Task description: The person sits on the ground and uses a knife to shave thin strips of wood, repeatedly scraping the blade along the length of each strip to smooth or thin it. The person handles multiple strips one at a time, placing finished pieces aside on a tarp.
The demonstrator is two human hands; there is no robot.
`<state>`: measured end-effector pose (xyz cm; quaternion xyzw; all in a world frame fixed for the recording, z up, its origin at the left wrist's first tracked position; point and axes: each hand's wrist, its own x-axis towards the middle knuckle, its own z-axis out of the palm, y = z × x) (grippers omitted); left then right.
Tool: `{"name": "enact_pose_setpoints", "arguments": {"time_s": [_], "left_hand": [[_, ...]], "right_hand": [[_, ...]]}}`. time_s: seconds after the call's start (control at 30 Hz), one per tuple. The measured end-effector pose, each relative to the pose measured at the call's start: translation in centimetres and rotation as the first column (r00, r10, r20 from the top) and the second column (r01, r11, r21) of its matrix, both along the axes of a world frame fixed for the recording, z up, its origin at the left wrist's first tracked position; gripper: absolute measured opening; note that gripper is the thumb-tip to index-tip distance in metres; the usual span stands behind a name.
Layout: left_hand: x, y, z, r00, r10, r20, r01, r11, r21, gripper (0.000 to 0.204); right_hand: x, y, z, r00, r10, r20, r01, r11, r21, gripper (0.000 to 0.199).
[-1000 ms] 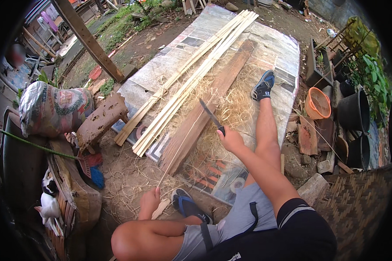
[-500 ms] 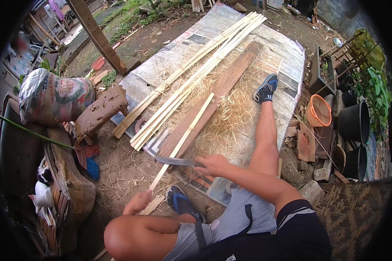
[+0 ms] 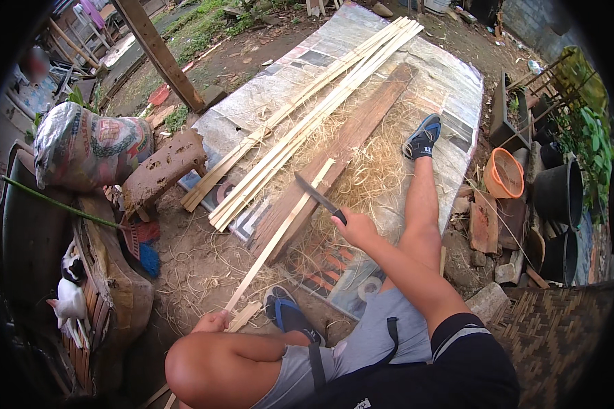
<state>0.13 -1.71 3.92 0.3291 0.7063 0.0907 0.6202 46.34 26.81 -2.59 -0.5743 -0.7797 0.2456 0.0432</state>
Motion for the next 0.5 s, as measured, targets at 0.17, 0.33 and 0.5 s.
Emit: {"name": "enact_pose_setpoints", "arguments": {"time_s": [0.17,0.33,0.5], "left_hand": [[-1.0,-3.4,1.3,0.99,0.099,0.1,-0.09,0.992,-0.092,0.048],[-3.6,-6.6,0.1,0.995,0.1,-0.007,-0.1,0.986,-0.131,0.044],[0.2,-3.8,-8.3,0.917,0.174,-0.358,0.035,0.861,0.508,0.037]], "right_hand": [[1.9,0.2,-0.5,0.997,-0.073,-0.035,0.076,0.993,0.086,0.049],[4.2,3.9,1.8,0.974,-0.216,-0.068,0.22,0.974,0.061,0.047],[-1.6,-0.3,1.1,0.994,-0.053,-0.095,0.058,0.997,0.05,0.049]]}}
